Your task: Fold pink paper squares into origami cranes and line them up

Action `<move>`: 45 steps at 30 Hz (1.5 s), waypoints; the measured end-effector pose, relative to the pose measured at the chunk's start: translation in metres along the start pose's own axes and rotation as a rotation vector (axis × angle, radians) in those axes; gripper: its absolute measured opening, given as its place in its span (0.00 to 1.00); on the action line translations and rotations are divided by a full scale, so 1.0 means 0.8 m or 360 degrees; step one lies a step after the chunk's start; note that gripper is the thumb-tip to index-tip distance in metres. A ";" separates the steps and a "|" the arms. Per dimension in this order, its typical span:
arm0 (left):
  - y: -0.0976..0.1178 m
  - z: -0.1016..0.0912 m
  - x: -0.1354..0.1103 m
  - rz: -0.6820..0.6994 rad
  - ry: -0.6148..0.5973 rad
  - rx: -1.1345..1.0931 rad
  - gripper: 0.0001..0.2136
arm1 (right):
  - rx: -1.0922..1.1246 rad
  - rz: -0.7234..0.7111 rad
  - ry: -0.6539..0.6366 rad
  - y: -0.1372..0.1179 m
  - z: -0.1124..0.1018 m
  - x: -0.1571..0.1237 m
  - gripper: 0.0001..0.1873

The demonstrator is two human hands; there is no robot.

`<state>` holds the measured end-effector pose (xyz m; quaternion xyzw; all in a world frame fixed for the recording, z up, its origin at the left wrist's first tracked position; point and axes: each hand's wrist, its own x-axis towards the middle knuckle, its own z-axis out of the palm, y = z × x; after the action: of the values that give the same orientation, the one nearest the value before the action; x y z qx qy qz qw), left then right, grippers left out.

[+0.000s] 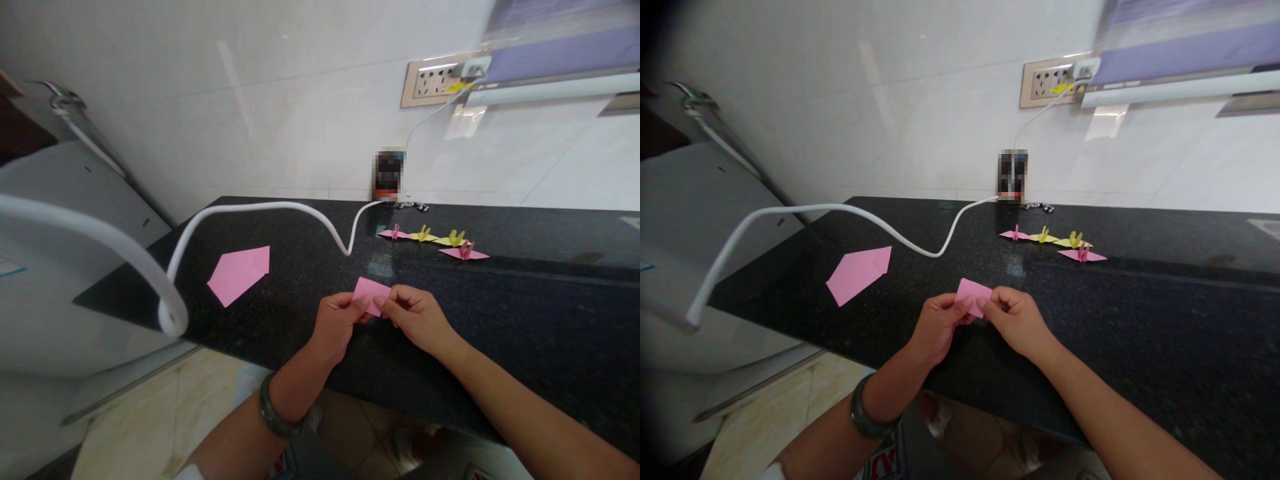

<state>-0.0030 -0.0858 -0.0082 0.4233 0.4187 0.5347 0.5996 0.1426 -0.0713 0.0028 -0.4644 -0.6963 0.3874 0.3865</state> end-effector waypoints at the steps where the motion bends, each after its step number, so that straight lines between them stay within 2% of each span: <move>1: 0.000 0.001 0.000 0.0009 -0.0005 -0.0003 0.12 | 0.0014 -0.0005 0.0031 0.000 0.000 0.000 0.13; 13: 0.000 0.001 -0.001 0.0001 -0.0013 0.0130 0.12 | 0.0025 0.0034 0.0146 -0.002 -0.007 0.000 0.18; 16: -0.001 0.001 -0.004 0.0009 -0.0078 0.0226 0.12 | 0.0197 0.0054 0.0110 0.000 -0.006 0.002 0.12; 21: -0.002 0.001 -0.007 0.0212 -0.0183 0.0651 0.11 | 0.0389 0.0038 -0.0087 0.000 -0.001 0.001 0.10; 24: -0.001 0.001 -0.008 0.0327 -0.0207 0.0842 0.11 | 0.0296 -0.0016 -0.0060 0.000 -0.003 -0.001 0.10; 27: 0.001 0.003 -0.008 0.0337 -0.0229 0.0892 0.12 | 0.0156 -0.0053 0.0008 0.000 -0.007 -0.001 0.12; 33: 0.002 0.002 -0.006 0.0108 -0.0161 0.0616 0.12 | 0.0230 0.0054 0.0098 0.002 -0.009 0.003 0.17; 42: 0.003 0.002 -0.004 0.0036 -0.0017 0.0091 0.12 | 0.0264 0.0042 -0.0147 0.004 -0.005 0.002 0.11; 45: 0.002 0.002 -0.003 0.0050 0.0053 0.0034 0.11 | 0.0277 0.0061 -0.0206 0.006 -0.003 0.002 0.11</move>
<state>-0.0024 -0.0884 -0.0060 0.4271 0.4276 0.5466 0.5796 0.1462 -0.0681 -0.0003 -0.4162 -0.6745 0.4829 0.3723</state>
